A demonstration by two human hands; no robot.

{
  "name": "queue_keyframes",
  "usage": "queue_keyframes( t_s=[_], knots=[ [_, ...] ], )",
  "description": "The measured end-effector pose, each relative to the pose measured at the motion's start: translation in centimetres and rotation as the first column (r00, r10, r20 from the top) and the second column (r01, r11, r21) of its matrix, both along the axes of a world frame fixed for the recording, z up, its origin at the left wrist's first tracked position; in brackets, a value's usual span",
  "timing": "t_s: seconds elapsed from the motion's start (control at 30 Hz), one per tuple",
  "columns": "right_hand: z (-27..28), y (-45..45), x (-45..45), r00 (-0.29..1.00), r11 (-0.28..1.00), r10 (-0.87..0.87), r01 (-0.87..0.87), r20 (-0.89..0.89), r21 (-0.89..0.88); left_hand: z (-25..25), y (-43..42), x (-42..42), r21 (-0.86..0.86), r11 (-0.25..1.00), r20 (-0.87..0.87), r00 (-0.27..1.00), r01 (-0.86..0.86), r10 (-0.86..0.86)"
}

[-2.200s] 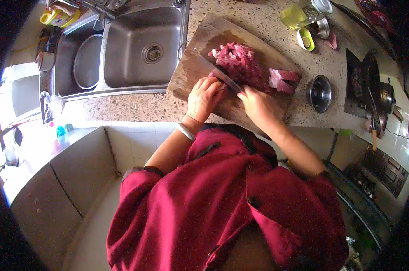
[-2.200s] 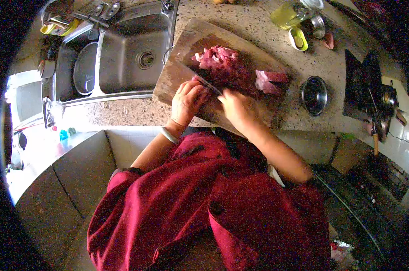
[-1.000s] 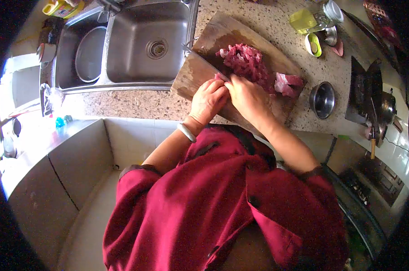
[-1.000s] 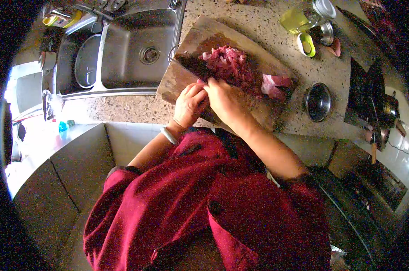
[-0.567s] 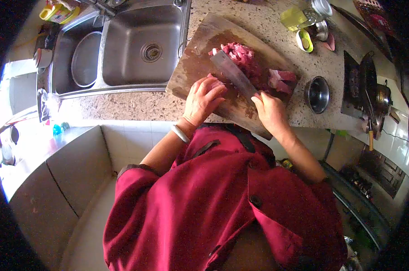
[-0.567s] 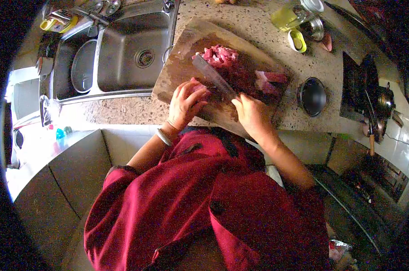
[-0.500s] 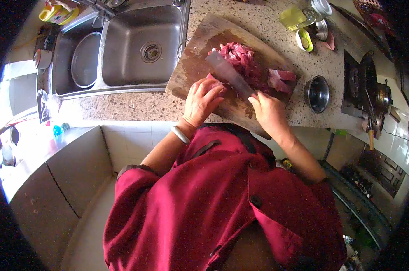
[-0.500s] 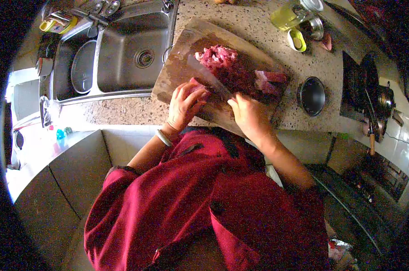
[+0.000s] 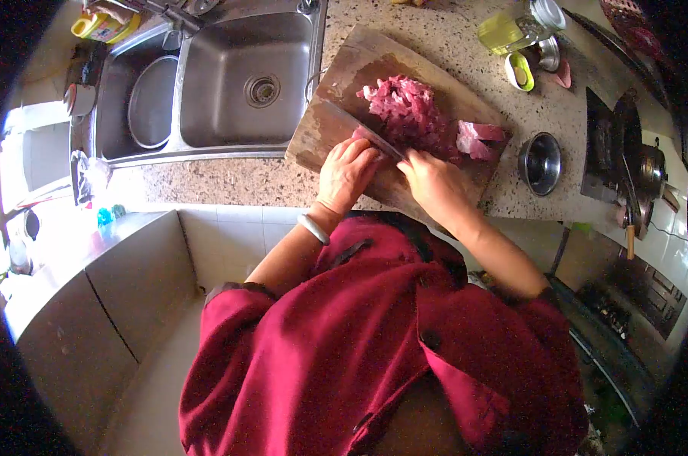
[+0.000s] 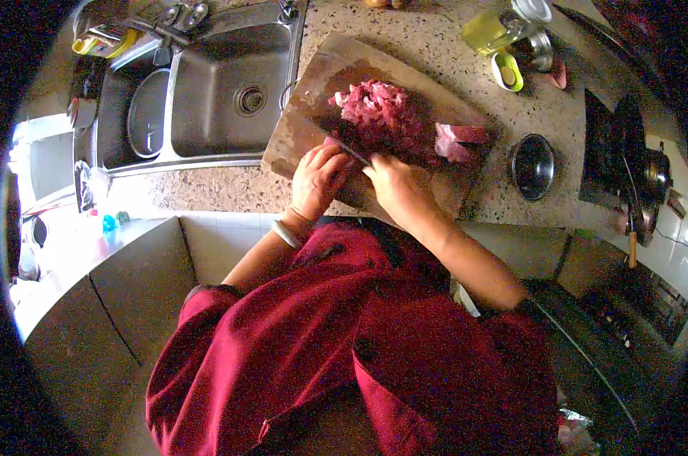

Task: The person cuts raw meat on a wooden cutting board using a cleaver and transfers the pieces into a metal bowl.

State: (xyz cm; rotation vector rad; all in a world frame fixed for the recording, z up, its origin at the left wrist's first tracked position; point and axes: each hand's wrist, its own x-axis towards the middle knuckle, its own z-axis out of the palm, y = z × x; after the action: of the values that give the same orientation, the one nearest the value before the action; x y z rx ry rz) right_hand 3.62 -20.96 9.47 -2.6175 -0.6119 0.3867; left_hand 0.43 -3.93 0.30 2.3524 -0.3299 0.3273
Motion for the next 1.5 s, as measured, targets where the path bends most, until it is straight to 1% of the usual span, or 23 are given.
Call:
queue_keyframes(
  t_s=[0.07,0.17,0.23,0.3,0.37,0.4,0.47,0.5,0.57,0.6,0.67,0.73,0.8,0.87,0.93,1.0,1.07,1.13,1.23,1.27,1.37,1.43,1.5],
  knots=[
    [0.2,-2.4,-1.7,0.996,0.997,-0.066,0.068,-0.056,0.028,0.2,-0.1,0.2,-0.010,1.000,-0.002,1.000,-0.006,0.006],
    [0.0,-4.3,-3.3,0.997,0.997,-0.071,0.071,-0.015,-0.003,0.2,0.1,0.0,-0.023,1.000,-0.007,1.000,-0.006,0.006],
    [0.4,-3.1,-2.4,0.997,0.994,-0.059,0.054,-0.057,-0.096,0.2,0.2,0.2,-0.021,1.000,0.015,1.000,0.020,-0.020],
    [-0.2,0.2,0.0,0.999,1.000,-0.026,0.026,-0.036,-0.004,0.1,0.0,0.1,-0.020,1.000,0.010,1.000,0.014,-0.014],
    [-2.1,3.3,2.0,0.998,0.991,0.009,-0.017,0.063,0.130,0.2,0.1,0.3,-0.032,0.999,0.017,1.000,0.013,-0.012],
    [-2.9,4.4,2.8,0.998,0.993,0.018,-0.024,0.060,0.114,0.3,0.2,0.3,-0.001,1.000,0.023,1.000,0.006,-0.006],
    [-2.9,4.5,3.1,0.996,0.989,0.008,-0.020,0.085,0.144,0.4,0.1,0.3,-0.024,1.000,0.023,1.000,0.009,-0.008],
    [-2.5,3.9,2.7,0.996,0.989,0.000,-0.014,0.091,0.145,0.6,0.1,0.2,-0.022,1.000,0.029,0.999,0.017,-0.016],
    [-1.4,1.4,1.4,0.999,0.996,-0.031,0.033,-0.034,0.087,0.6,0.0,0.2,-0.068,0.998,0.032,0.999,-0.006,0.008],
    [-0.6,0.1,0.5,0.998,0.997,-0.052,0.055,-0.044,0.056,0.6,0.0,0.1,-0.076,0.997,0.034,0.999,-0.008,0.011],
    [-1.0,-3.2,-0.8,0.984,0.993,-0.122,0.120,-0.133,-0.019,0.5,0.2,-0.1,-0.074,0.997,-0.030,0.999,0.013,-0.015],
    [-0.9,-4.5,-1.2,0.983,0.987,-0.157,0.158,-0.093,-0.001,0.5,0.4,-0.3,-0.071,0.997,-0.053,0.998,0.037,-0.041],
    [-0.4,-4.6,-1.4,0.979,0.979,-0.198,0.200,-0.051,0.026,0.9,0.5,-0.3,-0.076,0.997,0.033,0.999,0.028,-0.026],
    [0.6,-3.4,-1.4,0.985,0.982,-0.170,0.166,0.031,0.088,0.4,0.5,-0.4,-0.100,0.995,0.041,0.999,0.016,-0.012],
    [1.0,-3.2,-1.9,0.989,0.988,-0.143,0.141,0.028,0.066,-0.1,0.6,-0.5,-0.065,0.997,0.072,0.997,0.045,-0.040],
    [1.9,-3.4,-2.6,0.995,0.995,-0.091,0.093,-0.041,0.034,-0.2,0.6,-0.6,-0.051,0.998,0.051,0.998,0.043,-0.040],
    [1.9,-3.6,-3.0,0.992,0.996,-0.092,0.093,-0.081,0.009,0.1,0.6,-0.5,-0.043,0.999,0.024,0.999,0.030,-0.029],
    [1.3,-3.1,-2.9,0.997,0.997,-0.064,0.061,-0.052,-0.056,0.6,0.5,-0.3,0.012,0.999,0.011,0.999,0.050,-0.050],
    [0.7,0.3,-0.8,0.999,0.998,-0.030,0.028,-0.032,-0.051,0.1,0.4,-0.2,-0.024,1.000,-0.005,1.000,0.016,-0.016],
    [0.6,1.2,-0.3,1.000,0.999,0.001,0.000,0.029,-0.040,0.0,0.3,-0.2,-0.016,1.000,0.001,1.000,0.015,-0.015],
    [-0.6,0.2,-0.4,0.999,1.000,0.003,-0.003,0.040,0.012,-0.1,0.3,-0.2,-0.026,0.999,-0.005,1.000,0.022,-0.022],
    [0.4,-2.4,-1.9,0.998,0.999,-0.051,0.051,-0.048,-0.002,-0.2,0.2,-0.3,-0.024,1.000,-0.003,1.000,-0.002,0.002],
    [0.7,-4.5,-3.3,0.995,0.997,-0.080,0.080,-0.052,-0.016,-0.3,0.1,-0.4,-0.025,0.999,-0.016,0.999,-0.041,0.040]
  ],
)
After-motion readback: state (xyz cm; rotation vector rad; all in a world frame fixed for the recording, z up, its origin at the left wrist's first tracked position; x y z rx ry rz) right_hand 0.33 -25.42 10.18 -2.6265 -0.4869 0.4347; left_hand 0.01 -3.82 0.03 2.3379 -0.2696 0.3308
